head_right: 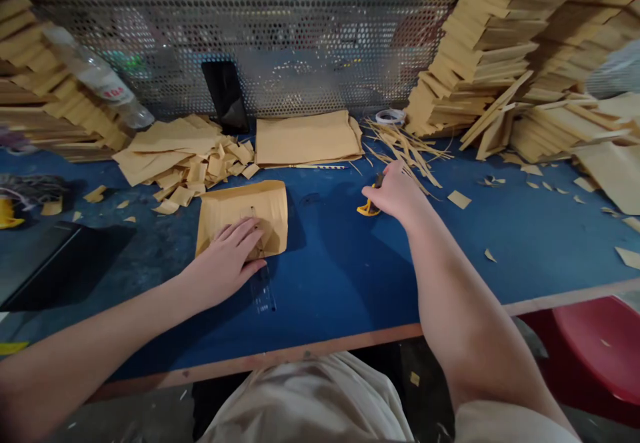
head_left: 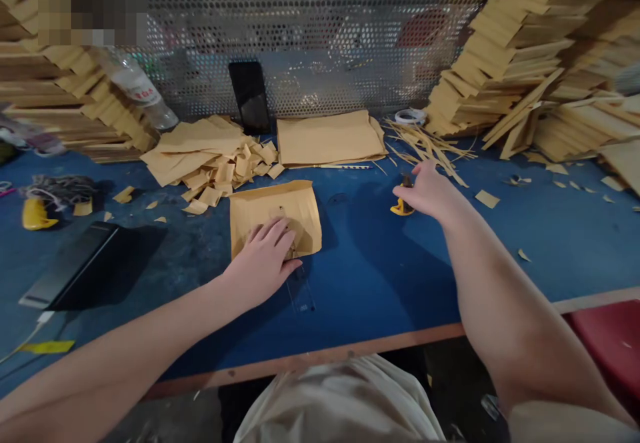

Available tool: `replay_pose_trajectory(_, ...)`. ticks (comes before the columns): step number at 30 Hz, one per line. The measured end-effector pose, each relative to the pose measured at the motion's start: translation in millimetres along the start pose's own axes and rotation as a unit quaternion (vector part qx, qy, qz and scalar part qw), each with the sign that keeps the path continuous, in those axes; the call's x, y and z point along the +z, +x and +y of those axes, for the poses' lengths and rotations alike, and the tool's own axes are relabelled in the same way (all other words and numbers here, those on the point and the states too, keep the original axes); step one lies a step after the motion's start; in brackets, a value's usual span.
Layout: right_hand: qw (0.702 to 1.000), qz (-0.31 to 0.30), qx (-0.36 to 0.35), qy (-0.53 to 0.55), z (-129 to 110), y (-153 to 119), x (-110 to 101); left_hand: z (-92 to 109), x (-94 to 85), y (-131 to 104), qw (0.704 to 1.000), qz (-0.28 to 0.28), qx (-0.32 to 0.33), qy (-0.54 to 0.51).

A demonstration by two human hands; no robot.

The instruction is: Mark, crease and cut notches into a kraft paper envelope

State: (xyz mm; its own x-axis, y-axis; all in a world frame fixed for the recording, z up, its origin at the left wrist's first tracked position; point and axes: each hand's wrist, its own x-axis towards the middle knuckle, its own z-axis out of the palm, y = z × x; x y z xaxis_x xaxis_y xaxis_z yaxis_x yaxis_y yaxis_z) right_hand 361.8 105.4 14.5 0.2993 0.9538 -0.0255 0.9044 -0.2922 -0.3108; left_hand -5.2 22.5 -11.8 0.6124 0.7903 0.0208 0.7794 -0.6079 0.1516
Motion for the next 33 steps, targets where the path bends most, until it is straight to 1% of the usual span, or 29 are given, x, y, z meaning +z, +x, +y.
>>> replay_pose_trajectory(1, 0.999, -0.008, -0.007, 0.036, -6, -6, 0, 3, 1.7, -2, 1.0, 0.004, -0.013, 0.001)
replay_pose_trajectory(3, 0.991, -0.045, -0.037, 0.122, -23, -23, 0, 7, 4.7, -5, 0.999, 0.01, -0.038, 0.004)
replay_pose_trajectory(6, 0.958, -0.111, -0.097, 0.248, -55, -59, 5, 11, 7.1, -6, 0.999, 0.011, -0.048, 0.004)
replay_pose_trajectory(7, 0.935, -0.138, -0.116, 0.307, -66, -72, 8, 11, 7.2, -6, 0.999, 0.009, -0.045, 0.002)
replay_pose_trajectory(8, 0.874, -0.184, -0.13, 0.431, -78, -84, 11, 11, 7.1, -6, 0.999, 0.008, -0.039, -0.001)
replay_pose_trajectory(9, 0.814, -0.224, -0.136, 0.518, -89, -96, 13, 10, 6.9, -6, 0.999, 0.008, -0.031, -0.004)
replay_pose_trajectory(10, 0.777, -0.243, -0.135, 0.565, -99, -106, 16, 9, 6.6, -7, 1.0, 0.009, -0.018, -0.009)
replay_pose_trajectory(12, 0.738, -0.271, -0.125, 0.605, -117, -121, 22, 7, 6.1, -10, 1.0, 0.009, 0.013, -0.023)
replay_pose_trajectory(13, 0.726, -0.282, -0.113, 0.617, -125, -125, 26, 6, 6.0, -11, 0.999, 0.008, 0.029, -0.03)
replay_pose_trajectory(15, 0.714, -0.296, -0.085, 0.629, -136, -126, 34, 6, 5.7, -13, 0.998, -0.003, 0.055, -0.041)
replay_pose_trajectory(16, 0.713, -0.296, -0.074, 0.632, -139, -124, 38, 6, 5.4, -14, 0.997, -0.01, 0.063, -0.043)
replay_pose_trajectory(18, 0.723, -0.292, -0.065, 0.623, -141, -118, 47, 7, 4.4, -14, 0.997, -0.017, 0.063, -0.041)
replay_pose_trajectory(20, 0.745, -0.282, -0.062, 0.601, -136, -112, 52, 8, 3.1, -14, 0.998, -0.018, 0.054, -0.04)
replay_pose_trajectory(23, 0.786, -0.265, -0.065, 0.554, -119, -108, 55, 9, 1.6, -13, 0.998, -0.018, 0.048, -0.047)
replay_pose_trajectory(24, 0.799, -0.261, -0.079, 0.535, -113, -108, 55, 9, 1.5, -13, 0.997, -0.018, 0.048, -0.049)
replay_pose_trajectory(26, 0.82, -0.259, -0.129, 0.495, -102, -110, 56, 8, 1.9, -14, 0.997, -0.016, 0.046, -0.052)
replay_pose_trajectory(29, 0.834, -0.25, -0.211, 0.444, -89, -113, 59, 9, 2.7, -14, 0.997, -0.009, 0.044, -0.057)
replay_pose_trajectory(31, 0.845, -0.233, -0.254, 0.41, -85, -112, 61, 9, 2.4, -14, 0.997, 0.0, 0.046, -0.059)
replay_pose_trajectory(33, 0.848, -0.224, -0.289, 0.384, -83, -109, 61, 10, 1.4, -14, 0.997, 0.012, 0.049, -0.056)
